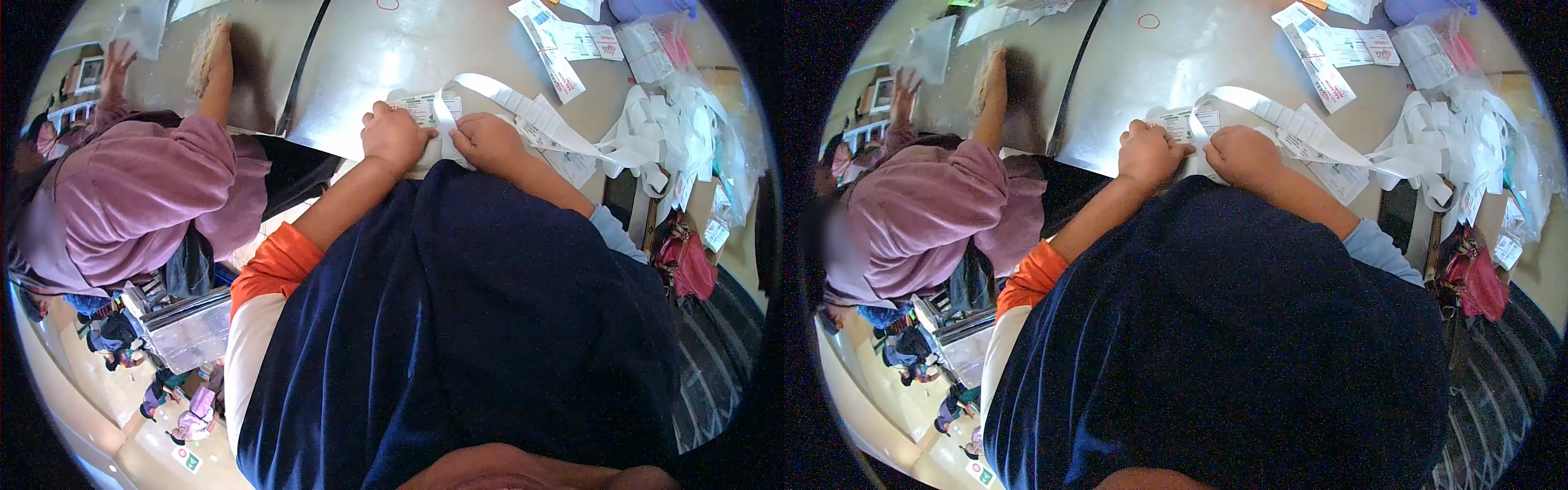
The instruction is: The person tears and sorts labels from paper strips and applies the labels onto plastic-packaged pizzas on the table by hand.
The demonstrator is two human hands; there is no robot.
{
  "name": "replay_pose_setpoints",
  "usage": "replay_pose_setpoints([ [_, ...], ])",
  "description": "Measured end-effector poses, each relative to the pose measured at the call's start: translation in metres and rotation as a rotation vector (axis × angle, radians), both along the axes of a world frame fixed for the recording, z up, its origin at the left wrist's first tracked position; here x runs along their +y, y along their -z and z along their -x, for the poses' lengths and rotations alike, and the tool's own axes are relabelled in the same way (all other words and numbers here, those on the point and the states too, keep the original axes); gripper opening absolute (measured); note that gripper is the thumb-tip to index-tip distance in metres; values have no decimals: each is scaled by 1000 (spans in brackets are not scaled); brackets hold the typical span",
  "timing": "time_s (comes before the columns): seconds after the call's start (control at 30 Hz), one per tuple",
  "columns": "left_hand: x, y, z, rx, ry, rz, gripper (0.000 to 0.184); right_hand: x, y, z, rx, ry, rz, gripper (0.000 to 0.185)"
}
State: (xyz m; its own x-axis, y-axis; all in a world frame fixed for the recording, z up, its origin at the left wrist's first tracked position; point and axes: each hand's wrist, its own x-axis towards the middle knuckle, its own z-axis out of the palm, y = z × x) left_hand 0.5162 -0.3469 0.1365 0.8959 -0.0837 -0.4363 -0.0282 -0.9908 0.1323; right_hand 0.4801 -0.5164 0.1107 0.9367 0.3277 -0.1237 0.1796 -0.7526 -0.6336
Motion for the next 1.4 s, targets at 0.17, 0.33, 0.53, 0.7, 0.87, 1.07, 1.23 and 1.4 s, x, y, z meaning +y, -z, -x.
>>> replay_pose_setpoints([
  [0.17, 17, -10, -8, 38, -113, 29, 61, -1, -5, -1, 16, -26, 1, 33],
  [0.33, 52, 1, -10, -217, 59, 7, 61, -3, 6, -1, -24, -50, 0, 33],
  [0.53, 53, -21, -15, -202, 341, 45, 59, 1, -10, 0, -429, -49, -372, 24],
  [0.7, 45, -11, -21, -318, 253, 64, 31, 5, -26, -2, -568, -52, -362, 17],
  [0.87, 43, -6, -27, -237, 248, 62, 16, 5, -18, 3, -528, -80, -312, 17],
  [1.07, 50, 2, -20, -372, 293, 116, 14, 5, -18, 2, -459, -83, -251, 19],
  [1.23, 58, -2, -19, -365, 226, 200, 14, 9, -6, 1, -503, -96, -240, 17],
  [1.4, 74, -7, -30, -320, 32, 397, 19, 7, 9, 0, -396, -185, -81, 18],
])
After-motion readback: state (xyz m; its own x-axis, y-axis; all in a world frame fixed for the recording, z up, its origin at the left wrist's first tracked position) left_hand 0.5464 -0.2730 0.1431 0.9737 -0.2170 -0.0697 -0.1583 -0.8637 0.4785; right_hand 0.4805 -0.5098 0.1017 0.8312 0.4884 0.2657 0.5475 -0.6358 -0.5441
